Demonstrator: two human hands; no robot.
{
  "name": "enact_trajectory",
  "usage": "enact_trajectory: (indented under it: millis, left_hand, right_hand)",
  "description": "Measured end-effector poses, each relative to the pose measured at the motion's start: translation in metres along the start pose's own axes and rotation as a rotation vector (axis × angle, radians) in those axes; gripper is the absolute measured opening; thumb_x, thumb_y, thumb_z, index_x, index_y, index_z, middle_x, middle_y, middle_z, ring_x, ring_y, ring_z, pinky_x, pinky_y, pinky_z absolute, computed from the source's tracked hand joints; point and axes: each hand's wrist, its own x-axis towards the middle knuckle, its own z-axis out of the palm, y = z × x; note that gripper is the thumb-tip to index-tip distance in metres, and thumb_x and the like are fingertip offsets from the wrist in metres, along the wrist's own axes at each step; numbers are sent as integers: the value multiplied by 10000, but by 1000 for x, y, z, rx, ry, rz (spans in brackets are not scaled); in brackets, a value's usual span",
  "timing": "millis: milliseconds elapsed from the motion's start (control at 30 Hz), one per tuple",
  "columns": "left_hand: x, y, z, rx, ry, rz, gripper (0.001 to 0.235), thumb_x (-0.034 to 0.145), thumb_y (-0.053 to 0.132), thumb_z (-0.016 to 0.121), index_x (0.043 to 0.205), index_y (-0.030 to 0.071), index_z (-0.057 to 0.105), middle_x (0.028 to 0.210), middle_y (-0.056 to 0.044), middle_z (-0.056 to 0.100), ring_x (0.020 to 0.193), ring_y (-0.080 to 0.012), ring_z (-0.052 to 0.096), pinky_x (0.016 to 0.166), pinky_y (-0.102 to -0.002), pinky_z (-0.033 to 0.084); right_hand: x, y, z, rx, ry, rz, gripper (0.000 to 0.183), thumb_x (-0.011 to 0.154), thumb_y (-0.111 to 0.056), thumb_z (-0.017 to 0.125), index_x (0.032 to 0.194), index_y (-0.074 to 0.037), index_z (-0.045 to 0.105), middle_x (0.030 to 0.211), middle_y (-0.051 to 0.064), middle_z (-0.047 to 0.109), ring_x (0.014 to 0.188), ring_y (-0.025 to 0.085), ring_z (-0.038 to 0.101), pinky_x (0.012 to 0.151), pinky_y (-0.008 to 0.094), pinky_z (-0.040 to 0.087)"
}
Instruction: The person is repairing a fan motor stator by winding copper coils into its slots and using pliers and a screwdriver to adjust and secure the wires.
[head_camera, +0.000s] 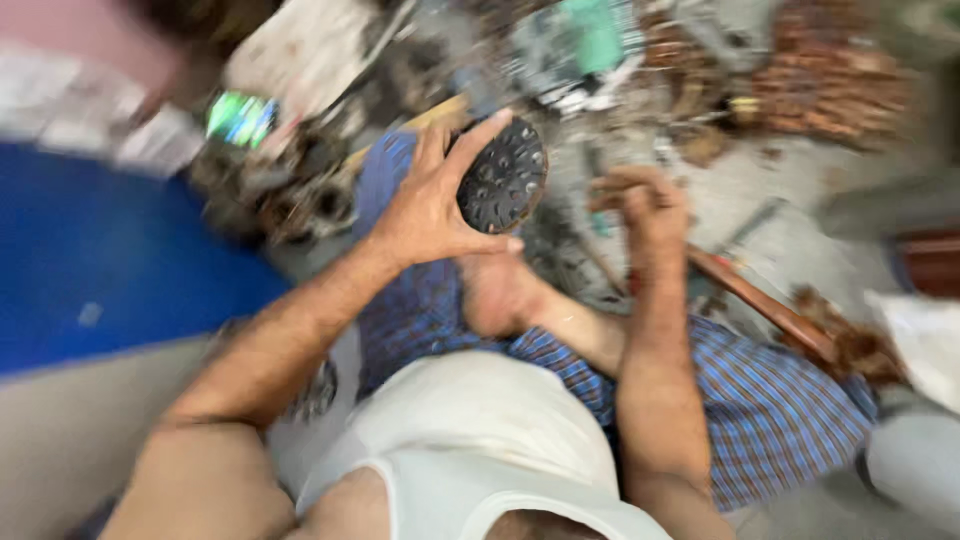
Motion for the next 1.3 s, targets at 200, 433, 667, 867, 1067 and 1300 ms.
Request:
enact_trajectory:
  millis: [200, 433, 667, 867, 1067, 1300]
  left_hand:
    - [-144, 11, -71, 218, 190, -309, 1272, 604, 562, 998, 1611, 182, 319, 1538, -286, 339, 1442, -493, 354, 1180, -580, 366]
    - [-298, 0, -41, 374, 59, -995, 1270, 524, 650, 930, 1541, 210, 310, 1479, -289, 312, 1374, -505, 316, 1111, -608, 327]
    - [-355, -16, 7, 736, -255, -1295, 1269, 574, 699, 862, 1586, 259, 235, 1503, -229, 329, 1361, -419, 394, 1157, -603, 357]
    - [-305, -22, -15, 748, -356, -1133, 920, 710, 551, 828, 1493, 322, 404, 1525, -170, 365, 1346, -406, 435, 1089, -481, 444]
    - [-180, -55, -27, 350, 329, -661, 477, 849, 373, 756, 1225, 99, 648, 1303, -86, 635, 1183, -308, 634, 986, -407, 516]
    - [-17, -180, -80, 277, 972, -455, 482, 898, 311, 856, 1237, 34, 656, 1162, -168, 693, 1109, -350, 660, 972, -451, 530]
  right_hand:
    - [14, -4, 2, 112, 66, 54, 481, 1109, -381, 778, 1299, 40, 644, 1084, 191, 733, 909, 277, 733, 841, 409, 624]
    - [21, 21, 7, 103, -80, 54, 386, 1127, -309, 776, 1238, 36, 643, 1102, 212, 725, 919, 277, 729, 839, 383, 613]
    - [14, 20, 10, 11, 48, 110, 401, 1009, -307, 776, 1212, 22, 673, 1095, 215, 738, 865, 272, 730, 794, 389, 601]
    - [17, 24, 14, -94, 84, 160, 362, 963, -282, 751, 1163, 17, 708, 1039, 177, 764, 816, 216, 712, 745, 337, 579]
    - [19, 41, 15, -613, 155, 244, 407, 902, -343, 794, 1106, 7, 757, 955, 148, 769, 831, 185, 701, 770, 331, 567]
    - [16, 56, 18, -979, -3, 360, 467, 802, -375, 822, 1080, -6, 755, 1016, 154, 779, 907, 253, 749, 832, 375, 575]
